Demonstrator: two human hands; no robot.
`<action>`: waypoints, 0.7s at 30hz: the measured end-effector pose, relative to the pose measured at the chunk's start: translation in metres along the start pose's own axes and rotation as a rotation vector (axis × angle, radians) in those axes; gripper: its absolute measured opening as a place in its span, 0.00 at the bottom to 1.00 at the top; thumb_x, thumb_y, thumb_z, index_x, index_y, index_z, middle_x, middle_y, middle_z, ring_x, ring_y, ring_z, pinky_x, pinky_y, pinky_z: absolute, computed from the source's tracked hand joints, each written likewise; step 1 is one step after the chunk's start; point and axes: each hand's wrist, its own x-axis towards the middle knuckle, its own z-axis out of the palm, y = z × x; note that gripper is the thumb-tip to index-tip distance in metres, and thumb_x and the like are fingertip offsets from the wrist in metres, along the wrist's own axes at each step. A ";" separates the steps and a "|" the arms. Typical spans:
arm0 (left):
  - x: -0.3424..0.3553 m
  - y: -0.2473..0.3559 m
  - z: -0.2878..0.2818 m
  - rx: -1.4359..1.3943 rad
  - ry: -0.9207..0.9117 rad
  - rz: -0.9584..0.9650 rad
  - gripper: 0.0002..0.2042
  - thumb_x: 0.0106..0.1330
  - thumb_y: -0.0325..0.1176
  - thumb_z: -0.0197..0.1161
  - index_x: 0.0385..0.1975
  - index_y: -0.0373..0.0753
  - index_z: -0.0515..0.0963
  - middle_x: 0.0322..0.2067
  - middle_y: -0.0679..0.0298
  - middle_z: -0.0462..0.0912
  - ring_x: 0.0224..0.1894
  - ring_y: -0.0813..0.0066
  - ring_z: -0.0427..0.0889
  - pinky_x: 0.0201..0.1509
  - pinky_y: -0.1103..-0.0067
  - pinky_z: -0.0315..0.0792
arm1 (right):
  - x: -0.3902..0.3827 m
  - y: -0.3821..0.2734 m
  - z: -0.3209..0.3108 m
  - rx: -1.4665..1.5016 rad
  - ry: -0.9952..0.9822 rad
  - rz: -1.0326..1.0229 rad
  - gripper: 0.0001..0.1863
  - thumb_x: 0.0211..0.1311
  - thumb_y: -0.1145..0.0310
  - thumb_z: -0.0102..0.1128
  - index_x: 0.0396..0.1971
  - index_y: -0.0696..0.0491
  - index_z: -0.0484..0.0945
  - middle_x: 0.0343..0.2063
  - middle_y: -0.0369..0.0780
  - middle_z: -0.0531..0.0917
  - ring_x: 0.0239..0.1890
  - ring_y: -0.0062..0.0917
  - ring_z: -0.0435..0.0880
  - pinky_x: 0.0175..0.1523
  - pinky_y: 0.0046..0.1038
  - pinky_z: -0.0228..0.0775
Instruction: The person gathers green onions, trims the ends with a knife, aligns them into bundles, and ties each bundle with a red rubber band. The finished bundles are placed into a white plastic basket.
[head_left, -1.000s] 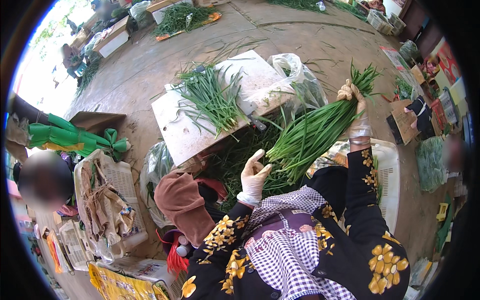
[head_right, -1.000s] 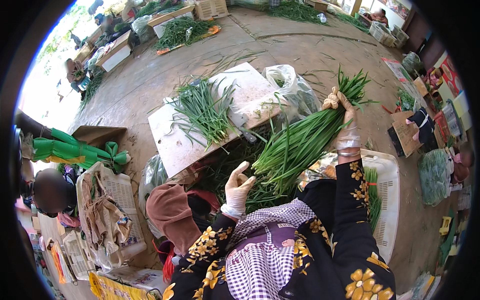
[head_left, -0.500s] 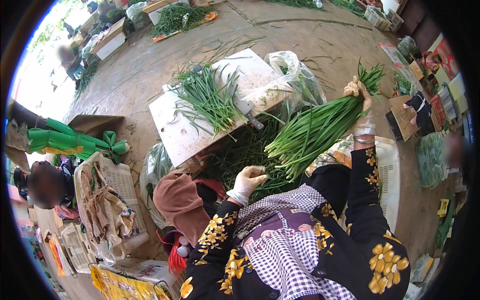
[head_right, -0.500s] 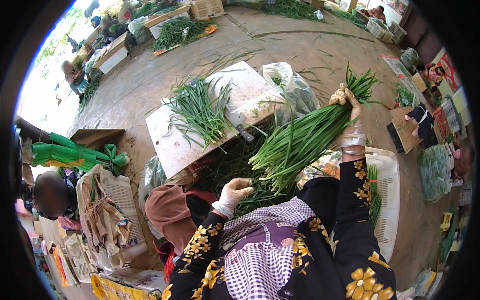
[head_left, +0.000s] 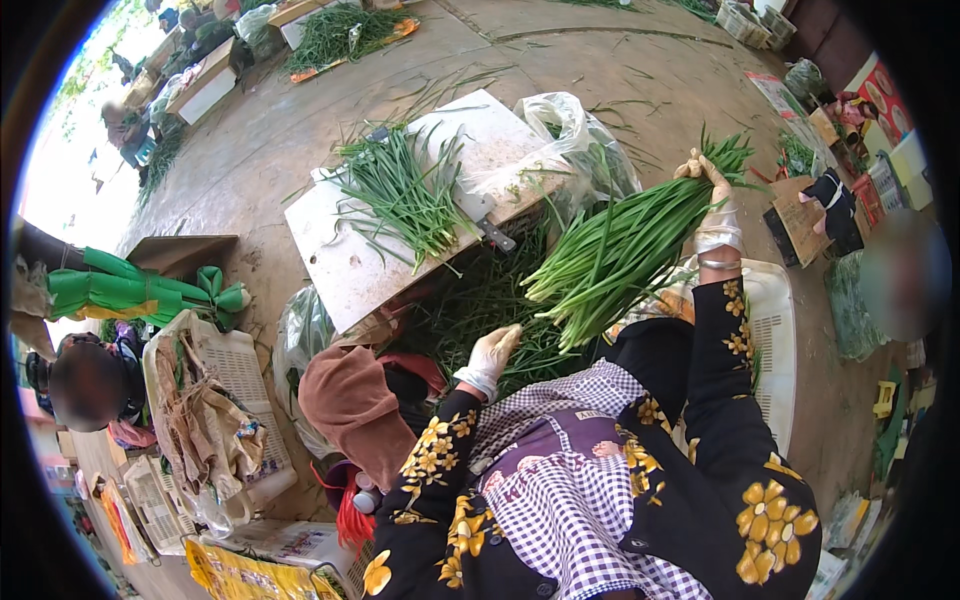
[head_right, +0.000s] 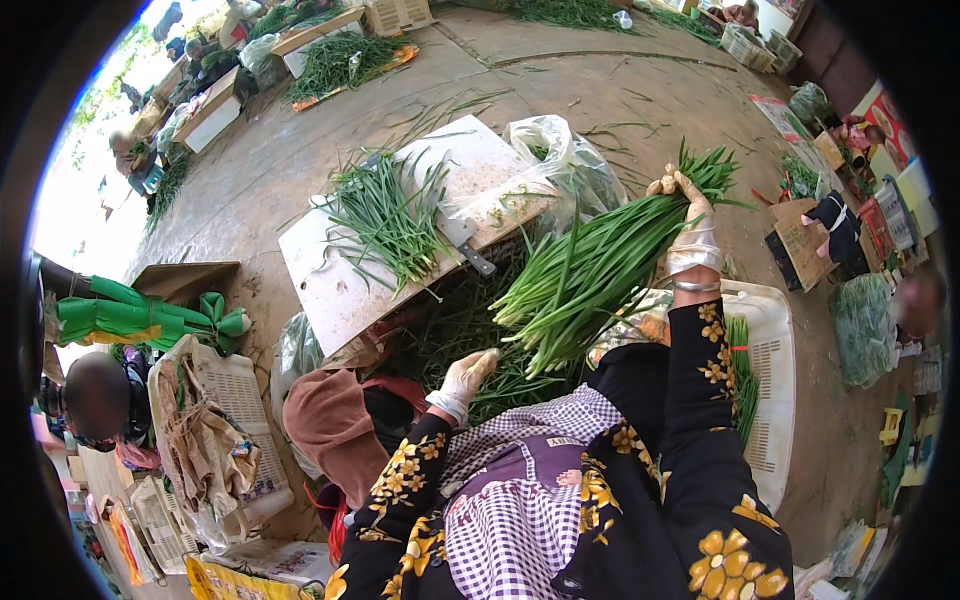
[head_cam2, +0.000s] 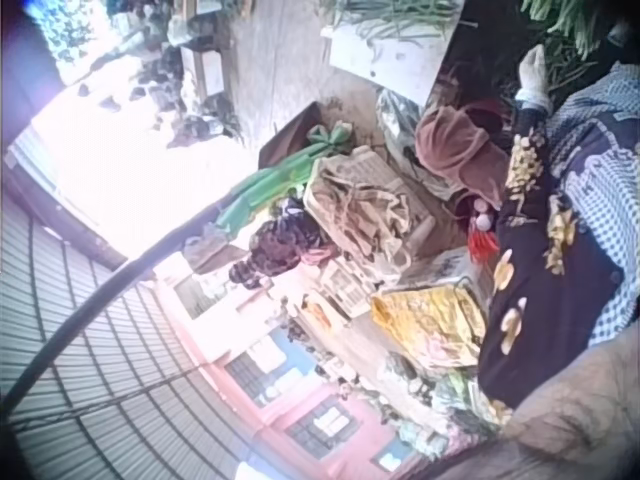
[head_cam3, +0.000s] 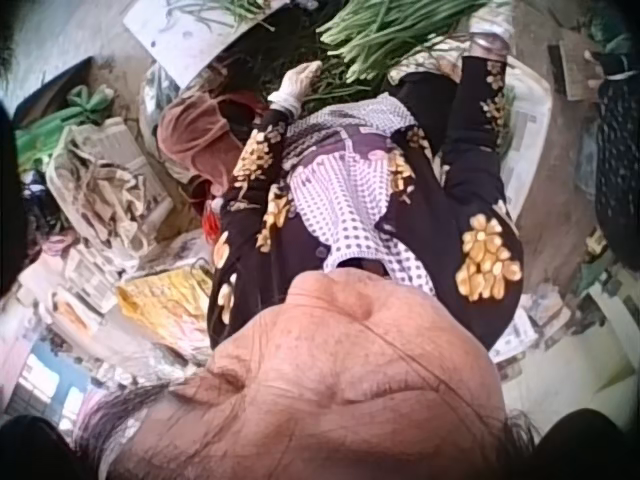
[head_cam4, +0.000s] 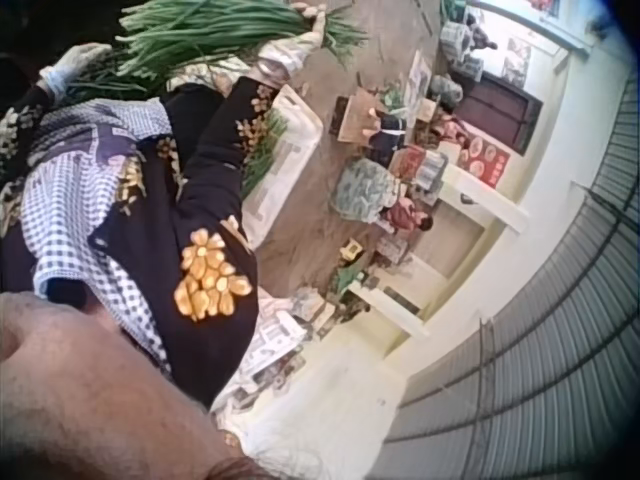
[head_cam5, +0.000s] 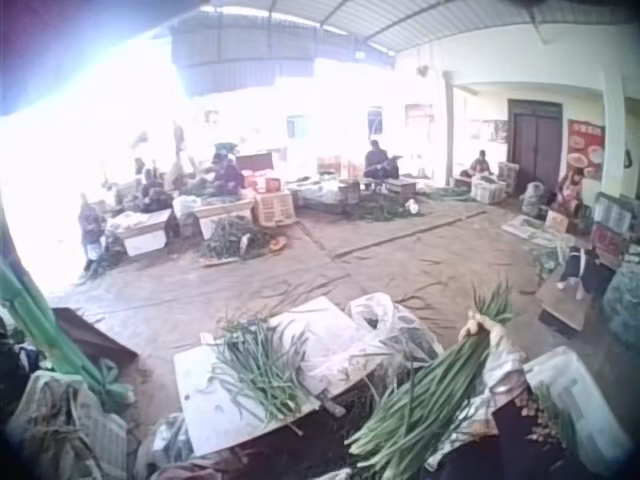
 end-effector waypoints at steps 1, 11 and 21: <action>0.000 0.019 0.010 -0.080 -0.063 0.011 0.24 0.71 0.49 0.53 0.56 0.36 0.70 0.50 0.56 0.77 0.49 0.67 0.77 0.52 0.68 0.74 | -0.002 0.009 -0.004 -0.062 0.032 -0.007 0.06 0.61 0.72 0.60 0.32 0.60 0.77 0.21 0.36 0.76 0.28 0.28 0.77 0.43 0.28 0.75; -0.007 0.081 0.054 -0.746 -0.558 -0.122 0.40 0.64 0.71 0.37 0.67 0.45 0.59 0.56 0.55 0.72 0.46 0.62 0.80 0.40 0.74 0.79 | 0.028 0.018 -0.113 0.040 0.485 -0.023 0.06 0.60 0.75 0.57 0.25 0.59 0.77 0.22 0.41 0.80 0.28 0.32 0.79 0.44 0.33 0.79; -0.017 0.070 0.056 -0.623 -0.594 -0.147 0.34 0.61 0.60 0.60 0.58 0.40 0.66 0.43 0.61 0.76 0.36 0.75 0.77 0.34 0.80 0.69 | 0.017 0.035 -0.099 0.062 0.319 0.030 0.05 0.59 0.75 0.58 0.25 0.59 0.77 0.24 0.42 0.81 0.32 0.33 0.81 0.45 0.33 0.77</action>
